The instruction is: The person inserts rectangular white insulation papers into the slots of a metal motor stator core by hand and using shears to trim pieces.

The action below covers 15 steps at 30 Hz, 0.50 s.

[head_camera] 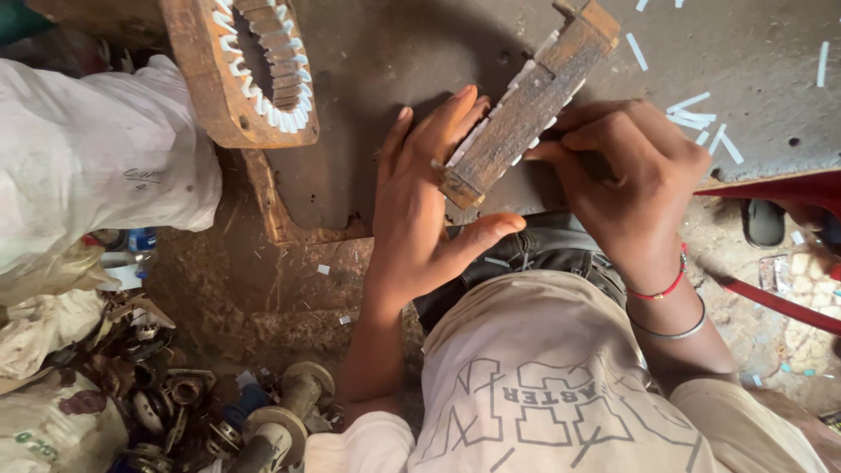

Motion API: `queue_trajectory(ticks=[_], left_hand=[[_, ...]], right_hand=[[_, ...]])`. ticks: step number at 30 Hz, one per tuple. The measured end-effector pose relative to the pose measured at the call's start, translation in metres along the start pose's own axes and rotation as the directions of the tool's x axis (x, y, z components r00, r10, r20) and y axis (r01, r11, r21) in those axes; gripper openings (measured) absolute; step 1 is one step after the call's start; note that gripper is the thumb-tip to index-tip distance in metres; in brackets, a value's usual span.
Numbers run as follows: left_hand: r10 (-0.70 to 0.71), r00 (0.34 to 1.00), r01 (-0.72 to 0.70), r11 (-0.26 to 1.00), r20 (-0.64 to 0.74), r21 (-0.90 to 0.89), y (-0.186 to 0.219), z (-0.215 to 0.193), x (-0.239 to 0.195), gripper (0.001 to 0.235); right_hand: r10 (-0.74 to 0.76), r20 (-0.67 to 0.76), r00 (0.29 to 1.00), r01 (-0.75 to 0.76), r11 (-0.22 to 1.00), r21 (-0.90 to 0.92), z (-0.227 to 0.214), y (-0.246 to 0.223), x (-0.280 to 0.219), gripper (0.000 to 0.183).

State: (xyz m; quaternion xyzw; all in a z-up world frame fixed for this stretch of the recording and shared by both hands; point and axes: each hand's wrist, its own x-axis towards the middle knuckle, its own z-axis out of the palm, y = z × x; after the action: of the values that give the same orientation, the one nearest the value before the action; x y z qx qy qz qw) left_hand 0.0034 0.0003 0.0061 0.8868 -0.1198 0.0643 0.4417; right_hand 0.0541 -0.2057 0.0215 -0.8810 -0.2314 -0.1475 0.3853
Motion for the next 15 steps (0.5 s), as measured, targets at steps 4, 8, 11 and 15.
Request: queue_trajectory(ticks=[4, 8, 11, 15], left_hand=[[0.032, 0.999, -0.034, 0.995, 0.018, 0.096, 0.002, 0.001, 0.002, 0.086], [0.006, 1.000, -0.005, 1.000, -0.022, 0.027, 0.003, 0.002, 0.000, 0.091], [-0.018, 0.999, 0.019, 1.000, -0.031, 0.008, 0.003, 0.003, 0.000, 0.093], [-0.008, 0.999, 0.009, 0.999, -0.033, 0.043, 0.003, 0.005, -0.001, 0.089]], right_hand=[[-0.064, -0.018, 0.998, 0.060, 0.988, -0.143, 0.010, 0.005, 0.002, 0.026], [-0.051, 0.004, 0.999, 0.051, 0.996, -0.080, 0.009, 0.005, 0.002, 0.025], [-0.008, 0.027, 1.000, 0.009, 0.999, -0.053, 0.009, 0.007, 0.004, 0.026], [0.124, 0.087, 0.989, -0.125, 0.992, 0.009, 0.010, 0.014, 0.002, 0.024]])
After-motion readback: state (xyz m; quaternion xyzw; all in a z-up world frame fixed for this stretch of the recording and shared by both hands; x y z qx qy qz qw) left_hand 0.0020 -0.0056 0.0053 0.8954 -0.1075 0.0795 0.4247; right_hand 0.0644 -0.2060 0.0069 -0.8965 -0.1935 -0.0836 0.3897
